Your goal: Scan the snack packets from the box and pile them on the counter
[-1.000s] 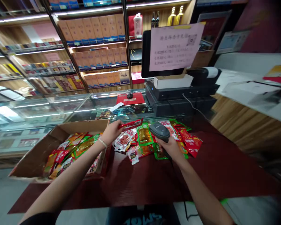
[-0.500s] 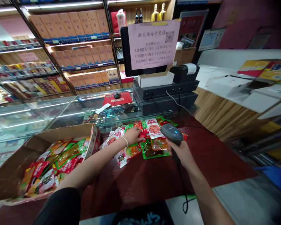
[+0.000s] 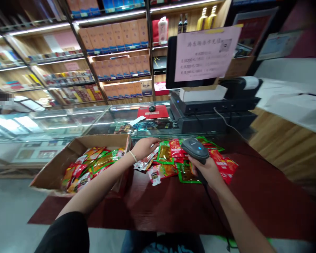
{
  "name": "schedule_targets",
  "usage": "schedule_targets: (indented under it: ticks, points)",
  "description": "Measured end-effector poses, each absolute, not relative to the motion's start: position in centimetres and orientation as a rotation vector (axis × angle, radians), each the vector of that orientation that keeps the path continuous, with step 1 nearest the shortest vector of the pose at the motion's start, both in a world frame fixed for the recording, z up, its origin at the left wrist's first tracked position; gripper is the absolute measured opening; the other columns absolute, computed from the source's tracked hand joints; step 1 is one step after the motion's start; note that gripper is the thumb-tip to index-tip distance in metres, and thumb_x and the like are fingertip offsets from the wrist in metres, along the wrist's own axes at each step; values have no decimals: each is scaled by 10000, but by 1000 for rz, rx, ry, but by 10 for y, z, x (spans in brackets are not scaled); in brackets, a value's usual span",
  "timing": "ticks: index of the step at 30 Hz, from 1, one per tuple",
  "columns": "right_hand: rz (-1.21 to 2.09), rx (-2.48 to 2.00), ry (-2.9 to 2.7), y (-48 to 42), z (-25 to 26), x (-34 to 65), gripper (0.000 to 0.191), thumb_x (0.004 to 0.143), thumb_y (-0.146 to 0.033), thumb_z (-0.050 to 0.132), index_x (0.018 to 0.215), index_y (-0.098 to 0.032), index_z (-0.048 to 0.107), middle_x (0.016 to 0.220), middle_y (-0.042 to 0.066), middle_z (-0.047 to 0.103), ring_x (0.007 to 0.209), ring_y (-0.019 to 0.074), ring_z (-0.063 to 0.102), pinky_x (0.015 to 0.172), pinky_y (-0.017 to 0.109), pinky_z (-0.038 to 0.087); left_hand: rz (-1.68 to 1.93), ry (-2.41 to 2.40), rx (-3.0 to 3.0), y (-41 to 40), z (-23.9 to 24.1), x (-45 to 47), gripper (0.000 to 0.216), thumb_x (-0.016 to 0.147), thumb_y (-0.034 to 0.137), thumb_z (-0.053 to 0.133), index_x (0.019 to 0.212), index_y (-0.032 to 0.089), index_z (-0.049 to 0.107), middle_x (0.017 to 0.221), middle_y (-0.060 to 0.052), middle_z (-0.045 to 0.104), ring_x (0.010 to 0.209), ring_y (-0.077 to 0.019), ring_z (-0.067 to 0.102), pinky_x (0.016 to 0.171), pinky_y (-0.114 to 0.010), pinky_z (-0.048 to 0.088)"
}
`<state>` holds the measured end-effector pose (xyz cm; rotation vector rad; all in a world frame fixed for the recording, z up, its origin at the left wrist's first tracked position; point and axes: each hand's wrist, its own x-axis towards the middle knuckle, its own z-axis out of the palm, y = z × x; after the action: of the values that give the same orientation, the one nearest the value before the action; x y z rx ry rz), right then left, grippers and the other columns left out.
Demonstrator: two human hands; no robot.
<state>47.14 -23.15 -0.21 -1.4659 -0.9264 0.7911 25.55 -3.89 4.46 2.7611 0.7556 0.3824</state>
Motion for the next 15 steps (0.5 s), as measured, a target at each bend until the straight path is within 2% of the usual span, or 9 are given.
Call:
schedule_targets:
  ticks: [8,15]
  points:
    - [950,-1454,-1151,-175,9,390,372,748,-535,729,650,-215,567,460,-11,554,387,136,482,397,269,390,704,1210,2505,-23,49,112,295,940,357,507,1123,212,687,1052,-36,743,946,-191,684,846,-267,501]
    - [1100,-1372,-1322,-136,10,312,409,763,-559,707,619,-204,563,450,-9,543,392,136,496,426,269,403,724,1498,2327,-16,25,12,245,911,310,533,1074,201,679,1011,-39,743,923,-183,681,821,-262,495]
